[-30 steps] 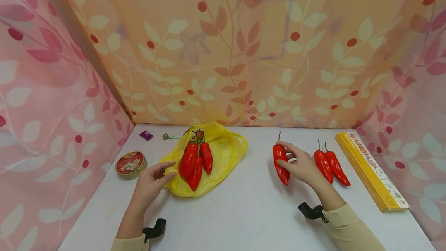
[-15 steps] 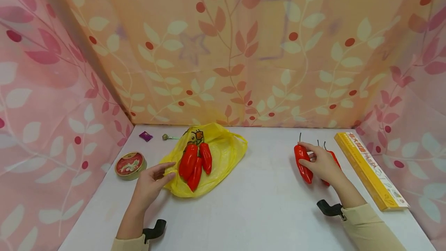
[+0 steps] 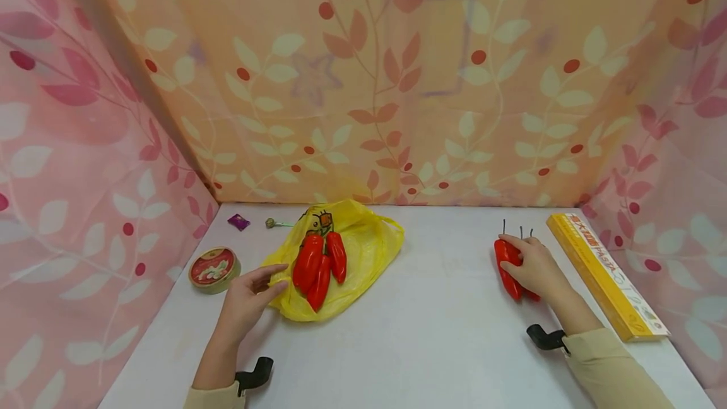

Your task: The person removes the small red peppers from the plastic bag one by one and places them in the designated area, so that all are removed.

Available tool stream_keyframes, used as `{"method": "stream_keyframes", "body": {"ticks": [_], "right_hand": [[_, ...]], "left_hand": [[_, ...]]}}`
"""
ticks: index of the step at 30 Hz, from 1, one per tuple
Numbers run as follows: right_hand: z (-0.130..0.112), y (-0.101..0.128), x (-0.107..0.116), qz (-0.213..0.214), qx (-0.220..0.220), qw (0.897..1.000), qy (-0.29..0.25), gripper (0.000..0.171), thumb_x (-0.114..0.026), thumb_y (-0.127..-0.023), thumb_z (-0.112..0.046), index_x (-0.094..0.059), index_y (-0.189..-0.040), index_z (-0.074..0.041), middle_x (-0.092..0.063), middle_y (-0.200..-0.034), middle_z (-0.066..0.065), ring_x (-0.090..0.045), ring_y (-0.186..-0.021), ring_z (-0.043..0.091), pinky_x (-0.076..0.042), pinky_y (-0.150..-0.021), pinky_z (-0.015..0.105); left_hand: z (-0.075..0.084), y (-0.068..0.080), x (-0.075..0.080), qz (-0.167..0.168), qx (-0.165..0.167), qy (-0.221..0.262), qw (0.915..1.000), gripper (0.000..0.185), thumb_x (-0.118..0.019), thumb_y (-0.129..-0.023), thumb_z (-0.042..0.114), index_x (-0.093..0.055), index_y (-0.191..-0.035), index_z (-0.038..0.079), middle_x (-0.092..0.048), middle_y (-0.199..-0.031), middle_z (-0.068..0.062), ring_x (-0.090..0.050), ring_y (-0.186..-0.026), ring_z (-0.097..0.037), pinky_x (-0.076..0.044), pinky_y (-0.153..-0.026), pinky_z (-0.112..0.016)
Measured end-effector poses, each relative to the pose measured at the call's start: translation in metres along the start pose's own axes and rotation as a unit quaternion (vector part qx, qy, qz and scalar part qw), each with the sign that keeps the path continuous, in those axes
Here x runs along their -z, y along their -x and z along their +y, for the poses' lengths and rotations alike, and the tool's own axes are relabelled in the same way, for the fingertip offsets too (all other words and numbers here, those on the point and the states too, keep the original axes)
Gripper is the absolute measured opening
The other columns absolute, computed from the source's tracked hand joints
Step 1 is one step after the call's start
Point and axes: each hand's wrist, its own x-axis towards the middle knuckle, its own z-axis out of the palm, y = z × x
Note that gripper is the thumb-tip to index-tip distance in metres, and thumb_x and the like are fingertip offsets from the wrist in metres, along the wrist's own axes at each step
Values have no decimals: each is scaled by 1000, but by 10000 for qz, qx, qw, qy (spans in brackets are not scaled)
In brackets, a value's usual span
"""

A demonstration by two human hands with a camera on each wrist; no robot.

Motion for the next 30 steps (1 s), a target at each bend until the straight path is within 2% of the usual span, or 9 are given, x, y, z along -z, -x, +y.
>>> {"method": "stream_keyframes", "body": {"ticks": [2,6,12,19,23,27,30], "right_hand": [[1,-2,-2,30,-16,10000,52,68,-72,-92,-25,-43,-151,-11,-44,-131,36,-46,-112,50,-57,-79,65],[2,-5,-6,85,-12,9997,208,65,-72,-91,-23,-46,-150,-11,-45,-130,36,-46,-112,51,-58,-77,64],[3,-6,-10,294,30,9984,489,58,-72,-91,-22,-52,-144,-9,-42,-136,35,-39,-119,53,-55,-82,67],[-1,-8,-8,460,-23,9979,467,61,-74,-91,-26,-52,-144,-7,-41,-138,34,-36,-121,53,-56,-80,66],[-14,-4,-1,585,133,9980,219,58,-72,-92,-28,-53,-144,-9,-43,-140,31,-37,-124,52,-54,-84,67],[-36,4,5,599,531,9967,-158,57,-72,-94,-33,-55,-143,-11,-47,-142,29,-41,-129,52,-46,-95,73],[-56,8,7,700,852,9931,-412,56,-73,-93,-36,-57,-142,-13,-52,-142,24,-51,-126,46,-47,-96,69]], "left_hand": [[0,0,0,9,17,13,10000,42,-76,-91,35,-70,-129,20,-60,-141,-8,-56,-124,-28,-52,-89,-14],[0,0,-1,19,30,-15,10000,42,-76,-91,35,-70,-129,21,-60,-141,-8,-57,-124,-28,-55,-92,-20],[1,0,-1,10,78,-37,10000,42,-76,-91,36,-70,-129,22,-61,-140,-8,-57,-124,-28,-56,-93,-25],[2,0,0,8,128,-49,9999,43,-76,-91,37,-70,-130,22,-60,-141,-8,-56,-127,-29,-56,-97,-30],[3,0,-1,-1,122,-24,9999,42,-76,-91,36,-70,-130,22,-60,-141,-8,-56,-127,-29,-56,-96,-28],[3,1,-1,-10,114,-40,9999,42,-76,-91,35,-70,-130,21,-61,-140,-9,-57,-126,-29,-56,-96,-28],[3,1,-1,-15,87,-62,9999,42,-76,-91,37,-70,-130,22,-61,-141,-8,-56,-128,-30,-56,-97,-31]]}}
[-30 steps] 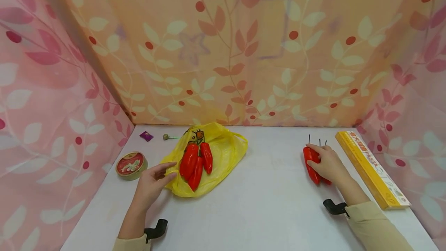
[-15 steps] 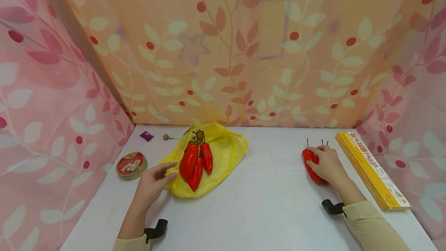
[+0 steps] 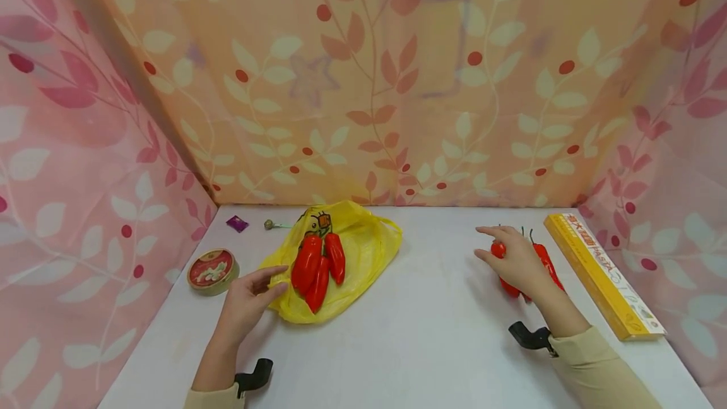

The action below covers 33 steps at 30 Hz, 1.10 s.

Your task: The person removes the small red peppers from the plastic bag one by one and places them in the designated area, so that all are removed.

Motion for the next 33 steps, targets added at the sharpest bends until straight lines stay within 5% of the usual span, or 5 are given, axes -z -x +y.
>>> {"method": "stream_keyframes", "body": {"ticks": [4,10,23,33], "right_hand": [[-23,-2,-9,145,267,9990,-317,53,-74,-92,-33,-59,-140,-14,-59,-137,17,-61,-111,35,-58,-83,48],[-56,-10,-33,106,459,9943,-961,52,-76,-91,-32,-61,-139,-16,-65,-134,12,-64,-106,27,-56,-75,28],[-122,-24,-87,-363,1167,9776,-1713,49,-78,-89,-20,-63,-136,-17,-66,-132,5,-64,-108,28,-58,-75,29],[-157,-51,-127,-1029,1048,9656,-2144,54,-76,-91,-24,-58,-142,-24,-61,-139,6,-62,-117,36,-60,-87,42]], "left_hand": [[-1,-1,1,-22,-11,3,10000,44,-76,-91,39,-70,-130,22,-60,-141,-8,-55,-128,-30,-56,-97,-31],[-2,-2,2,29,-21,81,10000,43,-77,-90,37,-70,-129,21,-62,-139,-8,-56,-125,-27,-54,-93,-20],[-4,-2,4,-62,-16,226,9997,46,-76,-89,40,-69,-130,20,-58,-145,-7,-53,-133,-28,-51,-104,-31],[-4,-1,4,-74,-28,229,9997,47,-76,-90,42,-69,-131,20,-57,-146,-8,-51,-135,-29,-49,-107,-39]]}}
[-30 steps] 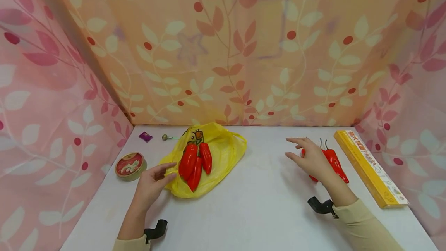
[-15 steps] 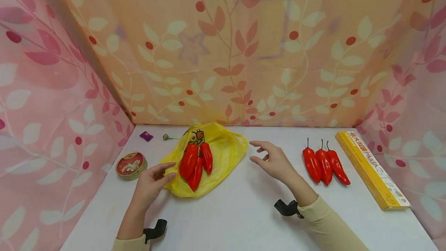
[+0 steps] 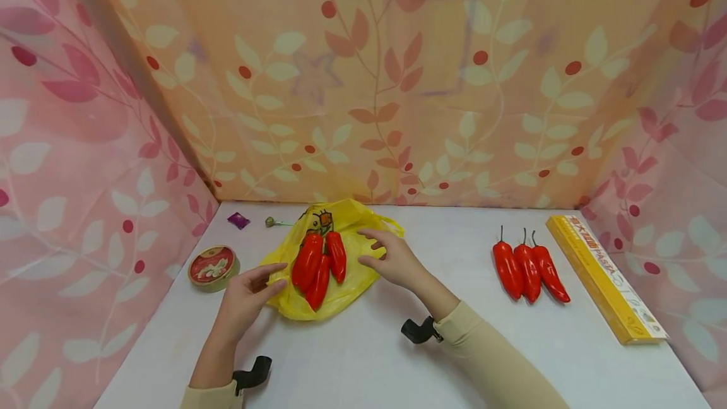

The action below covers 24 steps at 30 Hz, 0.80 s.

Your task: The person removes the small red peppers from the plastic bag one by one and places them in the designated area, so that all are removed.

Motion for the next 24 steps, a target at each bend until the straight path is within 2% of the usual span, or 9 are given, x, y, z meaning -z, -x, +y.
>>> {"method": "stream_keyframes", "body": {"ticks": [7,13,18,24], "right_hand": [[-4,-30,-25,-357,-199,9991,77,56,-74,-93,-28,-54,-146,-26,-58,-144,7,-61,-118,36,-59,-87,40],[-1,-50,-40,-453,-498,9975,-217,56,-74,-93,-24,-55,-145,-20,-56,-143,16,-63,-116,39,-60,-88,44],[5,-61,-51,-502,-813,9948,-353,58,-76,-91,-25,-56,-145,-18,-57,-140,17,-64,-116,37,-60,-90,43],[8,-66,-58,-658,-1133,9903,-454,56,-77,-91,-24,-58,-144,-23,-56,-142,12,-61,-119,33,-60,-88,39]], "left_hand": [[0,0,-1,5,22,-97,10000,49,-75,-89,44,-69,-131,20,-57,-146,-9,-51,-136,-31,-48,-107,-40],[0,-1,-2,-21,-61,-28,10000,47,-75,-90,41,-69,-132,18,-58,-145,-9,-51,-137,-31,-49,-106,-36],[0,-1,-2,-25,32,42,10000,47,-76,-90,39,-68,-132,18,-58,-145,-9,-51,-136,-30,-51,-103,-32],[0,-1,-3,-17,28,20,10000,48,-76,-90,41,-69,-132,18,-57,-146,-9,-49,-138,-30,-47,-107,-38]]}}
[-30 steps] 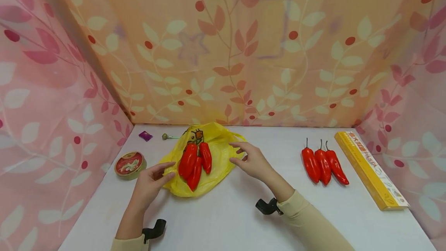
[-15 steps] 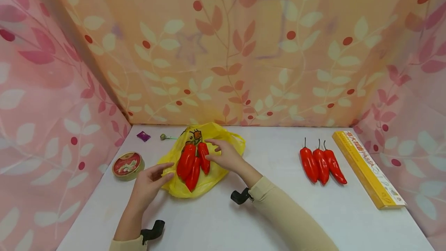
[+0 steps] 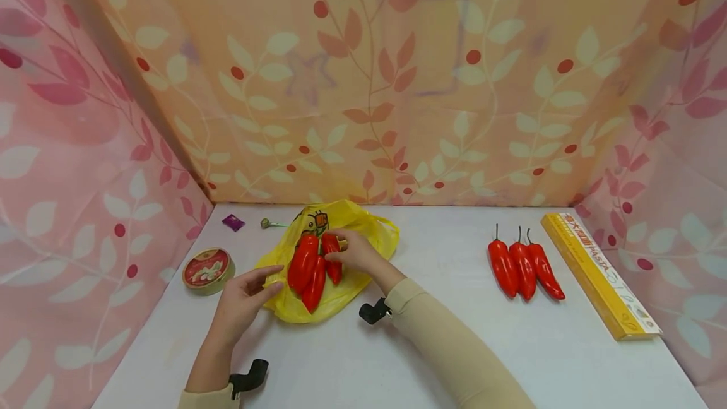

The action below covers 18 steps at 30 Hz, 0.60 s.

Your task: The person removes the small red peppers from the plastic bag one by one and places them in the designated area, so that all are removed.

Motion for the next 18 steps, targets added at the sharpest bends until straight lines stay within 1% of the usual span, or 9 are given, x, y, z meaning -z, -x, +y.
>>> {"method": "stream_keyframes", "body": {"ticks": [4,7,8,11,14,16,18], "right_hand": [[1,-2,-4,-87,-95,9998,150,53,-77,-90,-19,-61,-141,-26,-57,-143,7,-60,-116,28,-60,-89,37],[0,-3,-6,-126,-145,9993,333,52,-78,-89,-16,-63,-138,-26,-57,-144,7,-57,-116,26,-59,-92,37],[0,-2,-7,-133,-162,9991,368,51,-77,-90,-14,-64,-137,-26,-57,-143,7,-57,-116,26,-59,-91,37],[-1,-2,-7,-140,-239,9988,398,49,-74,-89,-9,-65,-135,-24,-58,-138,8,-56,-110,26,-60,-82,35],[-3,-1,-7,-116,-260,9987,414,49,-70,-88,-4,-66,-134,-22,-60,-131,9,-55,-102,26,-60,-73,31],[-4,0,-6,-81,-247,9985,484,49,-69,-87,-5,-66,-133,-20,-62,-127,8,-55,-100,25,-59,-72,30],[-6,1,-5,-50,-240,9982,547,47,-71,-87,-7,-66,-133,-19,-63,-125,8,-56,-100,24,-59,-74,30]], "left_hand": [[-1,0,0,8,-44,-6,10000,49,-76,-89,42,-69,-131,18,-57,-146,-9,-49,-138,-30,-45,-109,-42],[-1,-1,0,10,-62,-12,10000,48,-76,-89,41,-69,-131,18,-57,-146,-9,-49,-138,-31,-44,-109,-43],[-1,-1,0,13,-69,-20,10000,48,-76,-89,41,-69,-131,18,-57,-146,-9,-49,-138,-31,-44,-109,-43],[0,-1,1,24,-66,-45,10000,48,-76,-90,41,-69,-131,18,-57,-146,-9,-50,-137,-31,-45,-109,-42],[0,-1,1,24,-49,-69,10000,48,-75,-90,42,-69,-131,19,-57,-146,-8,-51,-136,-29,-48,-108,-37],[0,0,1,23,-38,-85,10000,47,-75,-90,42,-69,-131,19,-57,-146,-8,-51,-135,-28,-48,-108,-36],[0,0,1,22,-34,-90,10000,48,-75,-90,42,-69,-131,19,-57,-146,-8,-50,-136,-28,-47,-109,-38]]}}
